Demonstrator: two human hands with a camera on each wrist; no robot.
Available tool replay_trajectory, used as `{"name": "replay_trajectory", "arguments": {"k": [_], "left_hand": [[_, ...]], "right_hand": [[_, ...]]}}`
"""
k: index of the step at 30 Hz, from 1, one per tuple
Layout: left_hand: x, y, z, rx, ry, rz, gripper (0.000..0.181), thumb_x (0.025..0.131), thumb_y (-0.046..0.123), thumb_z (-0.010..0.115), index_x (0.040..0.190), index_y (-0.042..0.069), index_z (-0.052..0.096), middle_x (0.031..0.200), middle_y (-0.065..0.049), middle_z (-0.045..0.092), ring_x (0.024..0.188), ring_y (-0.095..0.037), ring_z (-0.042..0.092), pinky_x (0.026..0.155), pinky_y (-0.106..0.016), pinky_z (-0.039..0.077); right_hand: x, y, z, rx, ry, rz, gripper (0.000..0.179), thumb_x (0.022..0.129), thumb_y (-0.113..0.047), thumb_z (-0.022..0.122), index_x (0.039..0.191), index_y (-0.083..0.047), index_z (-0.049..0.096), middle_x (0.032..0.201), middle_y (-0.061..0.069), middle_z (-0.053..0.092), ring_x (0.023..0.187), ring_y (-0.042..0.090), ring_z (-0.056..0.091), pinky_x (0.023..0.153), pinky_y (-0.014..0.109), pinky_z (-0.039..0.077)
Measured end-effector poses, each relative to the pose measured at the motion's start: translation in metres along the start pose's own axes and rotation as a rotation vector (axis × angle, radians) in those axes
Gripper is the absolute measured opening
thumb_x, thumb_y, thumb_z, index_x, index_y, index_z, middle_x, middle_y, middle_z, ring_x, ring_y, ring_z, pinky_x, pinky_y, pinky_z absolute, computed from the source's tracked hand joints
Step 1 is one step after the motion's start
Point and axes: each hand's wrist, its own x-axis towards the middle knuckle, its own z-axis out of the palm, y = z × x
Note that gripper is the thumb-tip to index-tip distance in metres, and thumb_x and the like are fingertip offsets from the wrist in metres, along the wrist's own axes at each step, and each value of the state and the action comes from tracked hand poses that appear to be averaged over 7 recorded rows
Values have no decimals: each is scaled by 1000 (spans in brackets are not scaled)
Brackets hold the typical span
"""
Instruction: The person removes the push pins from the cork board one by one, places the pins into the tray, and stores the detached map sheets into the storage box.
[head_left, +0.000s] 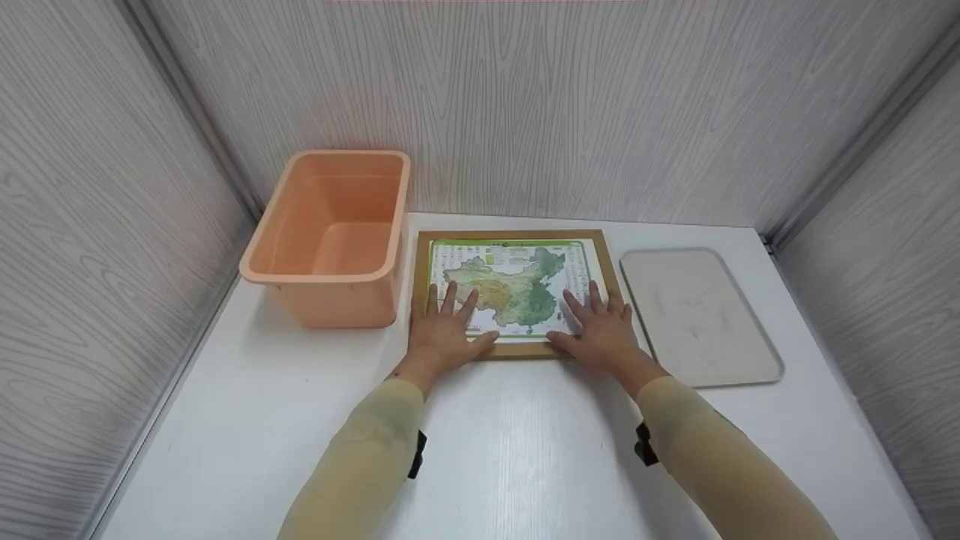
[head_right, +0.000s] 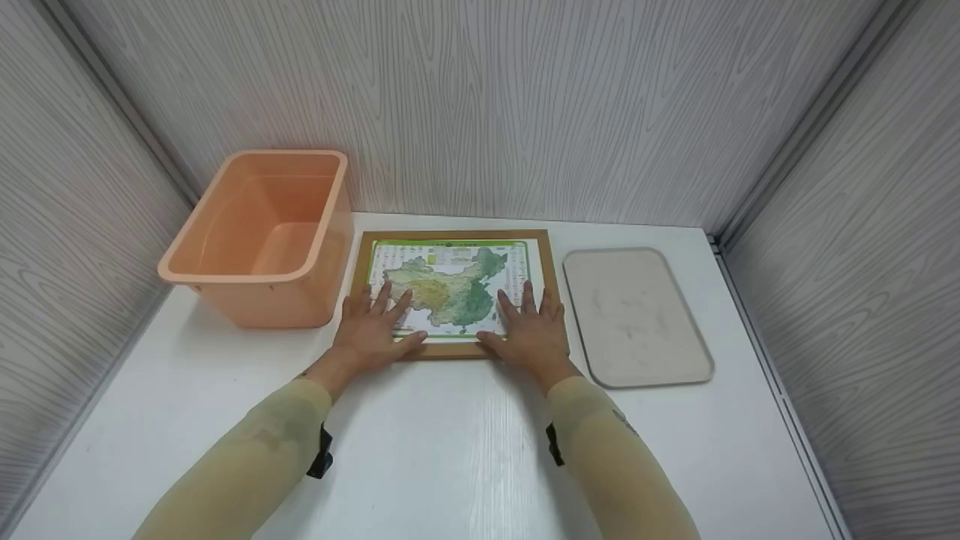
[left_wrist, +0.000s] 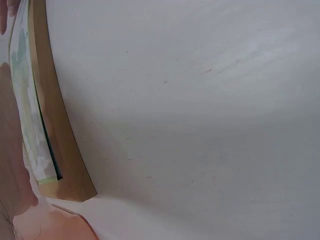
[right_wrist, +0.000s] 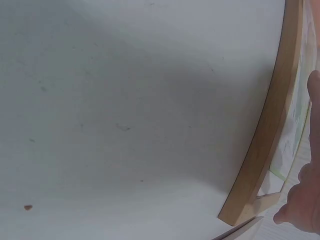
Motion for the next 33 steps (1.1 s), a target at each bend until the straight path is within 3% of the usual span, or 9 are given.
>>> {"name": "replay_trajectory", "arguments": {"k": [8, 15, 20, 33], "left_hand": [[2, -1, 8, 3, -21, -7, 99, 93, 92, 21, 172, 32, 14, 178, -13, 8, 161, -47, 5, 124, -70, 4], [2, -4, 13, -69, -27, -7, 97, 94, 90, 28, 171, 33, 17, 177, -13, 9, 161, -48, 3, 123, -72, 6], [4, -5, 14, -65, -53, -6, 96, 94, 90, 27, 171, 34, 16, 178, -12, 7, 161, -47, 0, 122, -73, 5], [3, -4, 17, -93, -90, -18, 92, 95, 89, 29, 171, 37, 18, 178, -11, 6, 160, -49, 0, 123, -72, 2]], "right_hand": [[4, 6, 4, -19, -59, 2, 94, 98, -80, 46, 172, -27, 20, 176, 22, 0, 157, 56, -7, 122, 74, 2], [5, 13, 8, 13, -72, -21, 95, 97, -82, 45, 171, -27, 24, 176, 22, 3, 158, 54, -6, 123, 73, 3], [10, 15, 9, 15, -109, -22, 96, 97, -83, 42, 171, -26, 21, 176, 21, 1, 159, 50, -5, 123, 71, 3], [8, 16, 12, -8, -73, -59, 91, 100, -79, 43, 170, -24, 27, 175, 22, 10, 159, 50, 9, 122, 74, 6]]}}
